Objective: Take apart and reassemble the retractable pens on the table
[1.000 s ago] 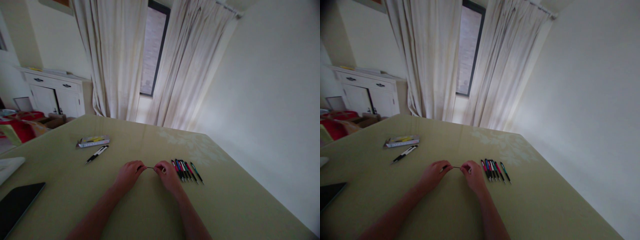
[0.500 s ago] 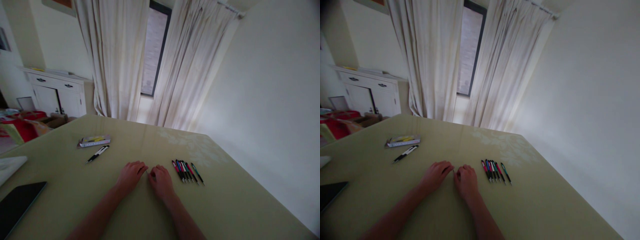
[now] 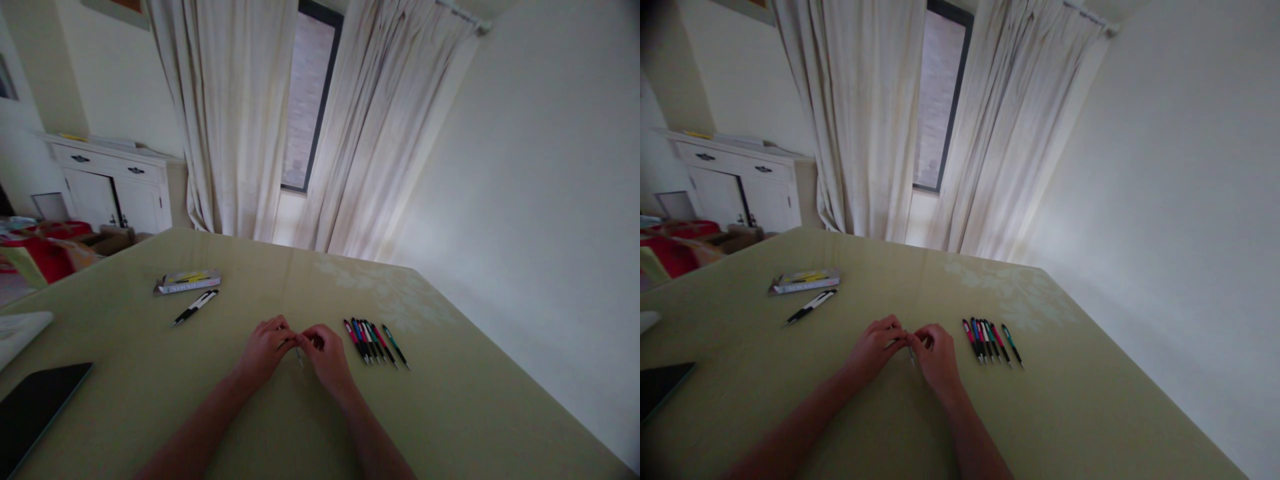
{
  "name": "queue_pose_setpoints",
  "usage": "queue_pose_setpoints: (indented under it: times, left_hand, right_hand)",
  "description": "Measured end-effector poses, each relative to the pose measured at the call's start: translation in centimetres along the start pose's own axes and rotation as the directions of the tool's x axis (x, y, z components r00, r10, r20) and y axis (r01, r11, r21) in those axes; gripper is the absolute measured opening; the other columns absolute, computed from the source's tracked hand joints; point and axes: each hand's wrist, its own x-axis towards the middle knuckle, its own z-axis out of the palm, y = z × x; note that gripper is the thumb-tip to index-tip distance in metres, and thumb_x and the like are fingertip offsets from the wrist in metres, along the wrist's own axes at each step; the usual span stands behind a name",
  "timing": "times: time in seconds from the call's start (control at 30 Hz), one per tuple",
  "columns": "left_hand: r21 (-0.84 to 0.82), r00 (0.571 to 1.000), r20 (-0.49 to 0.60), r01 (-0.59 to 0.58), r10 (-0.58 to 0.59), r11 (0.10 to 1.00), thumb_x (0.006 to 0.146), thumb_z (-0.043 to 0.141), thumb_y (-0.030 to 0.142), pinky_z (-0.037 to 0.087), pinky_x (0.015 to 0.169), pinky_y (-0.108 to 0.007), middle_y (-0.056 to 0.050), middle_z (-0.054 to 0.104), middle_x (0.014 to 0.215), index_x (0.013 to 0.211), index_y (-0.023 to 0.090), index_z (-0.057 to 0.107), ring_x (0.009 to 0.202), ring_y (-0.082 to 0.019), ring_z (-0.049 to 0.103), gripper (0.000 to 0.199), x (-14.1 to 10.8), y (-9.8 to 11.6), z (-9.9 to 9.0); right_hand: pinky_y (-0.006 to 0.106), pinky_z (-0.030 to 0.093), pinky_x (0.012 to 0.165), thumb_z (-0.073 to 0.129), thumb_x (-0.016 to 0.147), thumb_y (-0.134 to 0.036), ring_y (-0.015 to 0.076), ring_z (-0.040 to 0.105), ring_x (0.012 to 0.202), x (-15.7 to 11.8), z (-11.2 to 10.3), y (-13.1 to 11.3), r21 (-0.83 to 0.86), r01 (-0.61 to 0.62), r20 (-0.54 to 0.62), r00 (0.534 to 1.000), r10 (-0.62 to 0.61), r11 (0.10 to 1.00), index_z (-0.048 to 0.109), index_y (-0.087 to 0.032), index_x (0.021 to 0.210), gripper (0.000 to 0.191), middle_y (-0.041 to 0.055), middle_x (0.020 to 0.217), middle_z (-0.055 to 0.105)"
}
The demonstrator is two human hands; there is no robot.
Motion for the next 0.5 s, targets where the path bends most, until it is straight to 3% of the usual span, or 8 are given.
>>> queue_pose_setpoints:
  times: [0.2, 0.5]
  left_hand:
    - [-0.103, 0.997, -0.078, 0.006, -0.014, 0.995, 0.1, 0.058, 0.035, 0.048, 0.081, -0.035, -0.004, 0.067, 0.086, 0.094, 0.026, 0.081, 0.082, -0.02, 0.063, 0.025, -0.1, 0.0, 0.3]
    - [-0.273, 0.971, -0.231, -0.127, 0.063, 0.954, 0.1, 0.057, 0.035, 0.047, 0.064, -0.024, -0.003, 0.061, 0.093, 0.109, 0.03, 0.082, 0.068, -0.012, 0.054, 0.027, -0.3, -0.5, 1.1]
  right_hand:
    - [0.029, 0.041, 0.059, 0.077, 0.083, -0.043, 0.0178, 0.056, 0.063, 0.0, 0.0, 0.0, 0.031, -0.015, 0.001, 1.0, 0.015, 0.999, 0.076, -0.018, 0.078, 0.025, 0.005, 0.073, 0.069]
    - [0.028, 0.046, 0.066, 0.081, 0.074, -0.035, 0.0176, 0.06, 0.071, 0.3, 0.5, -0.1, 0.379, -0.137, 0.134, 0.987, 0.092, 0.915, 0.081, -0.019, 0.086, 0.021, 0.0036, 0.079, 0.073]
